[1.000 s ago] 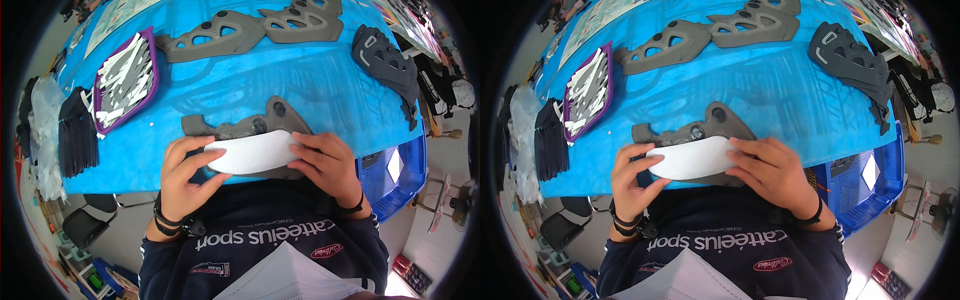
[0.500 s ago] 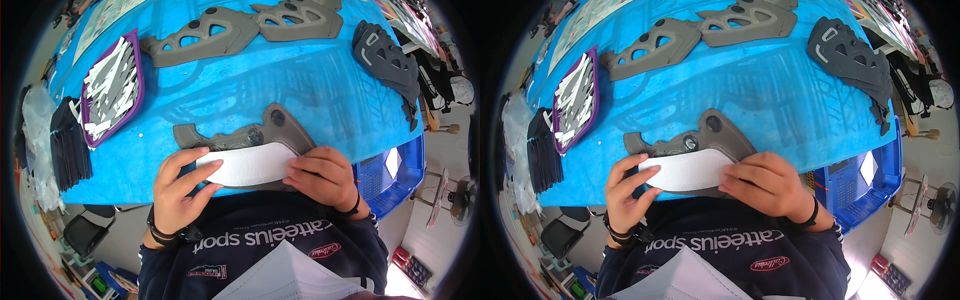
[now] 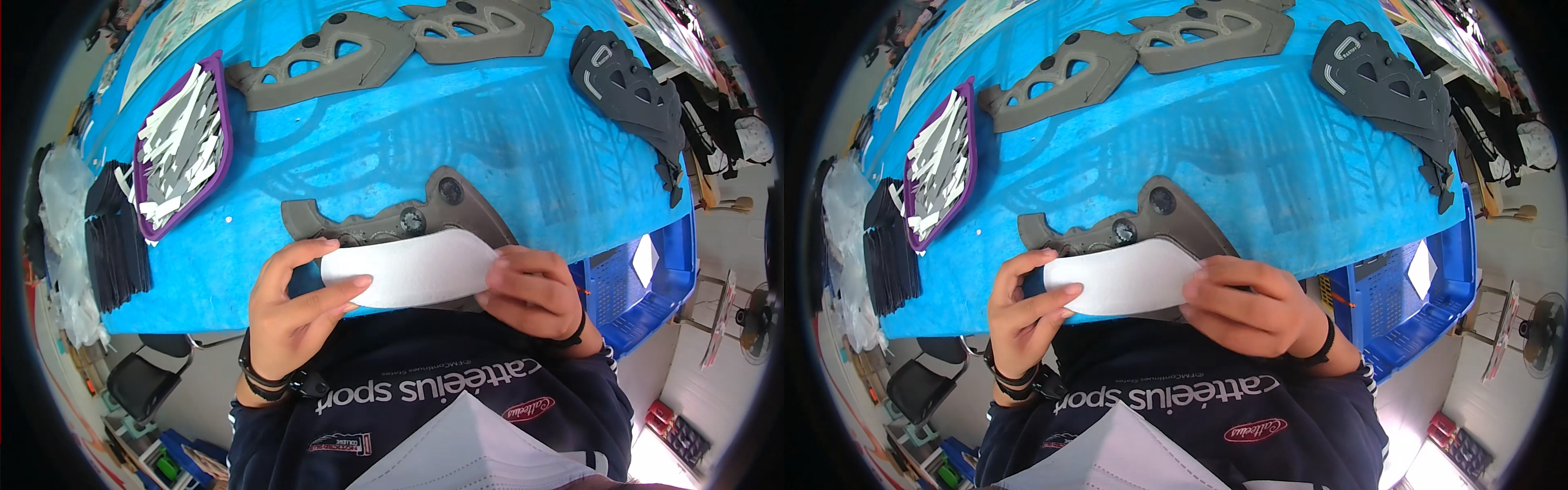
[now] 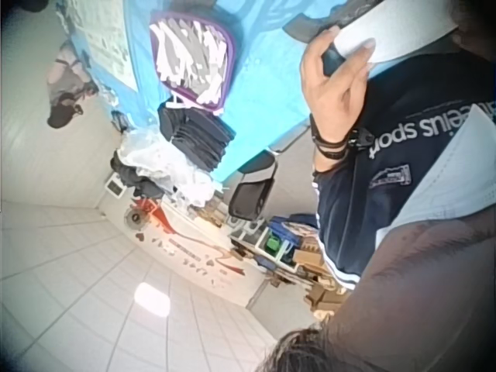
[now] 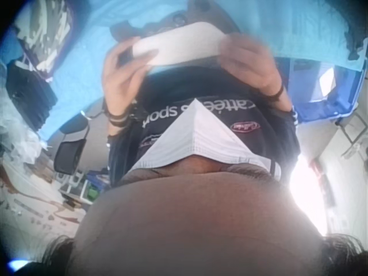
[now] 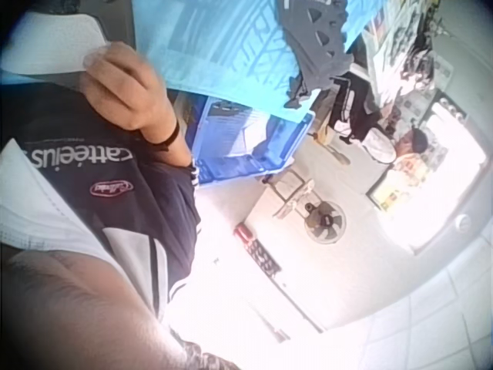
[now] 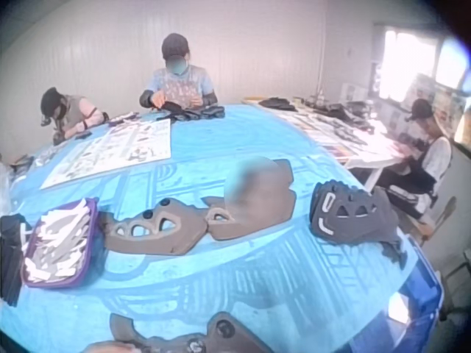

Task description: The user is applying white adhesive tape to various black and grey shoe upper components at a workstation.

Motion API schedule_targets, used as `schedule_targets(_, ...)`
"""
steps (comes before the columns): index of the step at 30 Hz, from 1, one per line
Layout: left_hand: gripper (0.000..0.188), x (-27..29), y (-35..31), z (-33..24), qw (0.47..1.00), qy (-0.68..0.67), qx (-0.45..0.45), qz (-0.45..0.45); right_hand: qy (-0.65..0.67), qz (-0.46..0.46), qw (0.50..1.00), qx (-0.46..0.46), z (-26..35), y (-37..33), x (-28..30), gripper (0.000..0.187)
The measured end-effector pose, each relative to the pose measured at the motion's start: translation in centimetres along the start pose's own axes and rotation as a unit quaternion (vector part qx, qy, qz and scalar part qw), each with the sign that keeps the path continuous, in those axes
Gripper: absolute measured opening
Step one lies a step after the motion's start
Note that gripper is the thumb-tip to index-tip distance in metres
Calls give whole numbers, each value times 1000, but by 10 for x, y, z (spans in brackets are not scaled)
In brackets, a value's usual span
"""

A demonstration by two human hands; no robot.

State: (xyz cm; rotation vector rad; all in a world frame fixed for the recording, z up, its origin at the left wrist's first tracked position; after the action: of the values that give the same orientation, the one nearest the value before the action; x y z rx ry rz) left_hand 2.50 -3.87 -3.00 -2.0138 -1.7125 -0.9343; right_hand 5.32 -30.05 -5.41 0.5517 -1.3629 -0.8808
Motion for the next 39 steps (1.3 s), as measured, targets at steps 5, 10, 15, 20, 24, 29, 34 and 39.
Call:
schedule_targets(5,34,0,-2,-1,1000,-8,20,-5,40,11,999,-9,-1,5,1,17)
schedule_targets(10,34,-2,0,-1,1000,16,16,-11,51,-36,997,-48,-3,4,-5,15)
schedule_targets(15,35,-3,3,-2,999,43,19,-22,28,-19,998,-49,-4,5,-6,16)
schedule_targets(20,34,-2,5,-3,997,76,14,-8,13,14,998,-67,-3,8,-6,17)
schedule_targets(24,33,-3,5,-5,996,85,18,-20,17,34,995,-92,-1,10,-6,18)
schedule_targets(29,31,-4,6,-5,997,75,16,-7,12,47,993,-109,1,11,-6,20)
schedule_targets(34,30,-6,4,-6,996,84,-5,-8,15,73,991,-110,1,13,-4,25)
schedule_targets(39,35,-9,-3,-15,971,214,-75,-74,-67,166,975,-135,18,22,-8,32)
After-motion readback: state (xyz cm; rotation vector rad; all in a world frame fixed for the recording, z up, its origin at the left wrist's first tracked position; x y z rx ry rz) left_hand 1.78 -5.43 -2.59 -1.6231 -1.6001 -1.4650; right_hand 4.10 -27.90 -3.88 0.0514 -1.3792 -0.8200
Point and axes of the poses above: each hand's wrist, its own y-axis towards the middle knuckle, its own x-axis out of the back of the hand, z = x × y, the point moved 2 cm from there along y, towards the middle knuckle, and after that the axes turned 9 degrees about x, right-handed, at the moved point
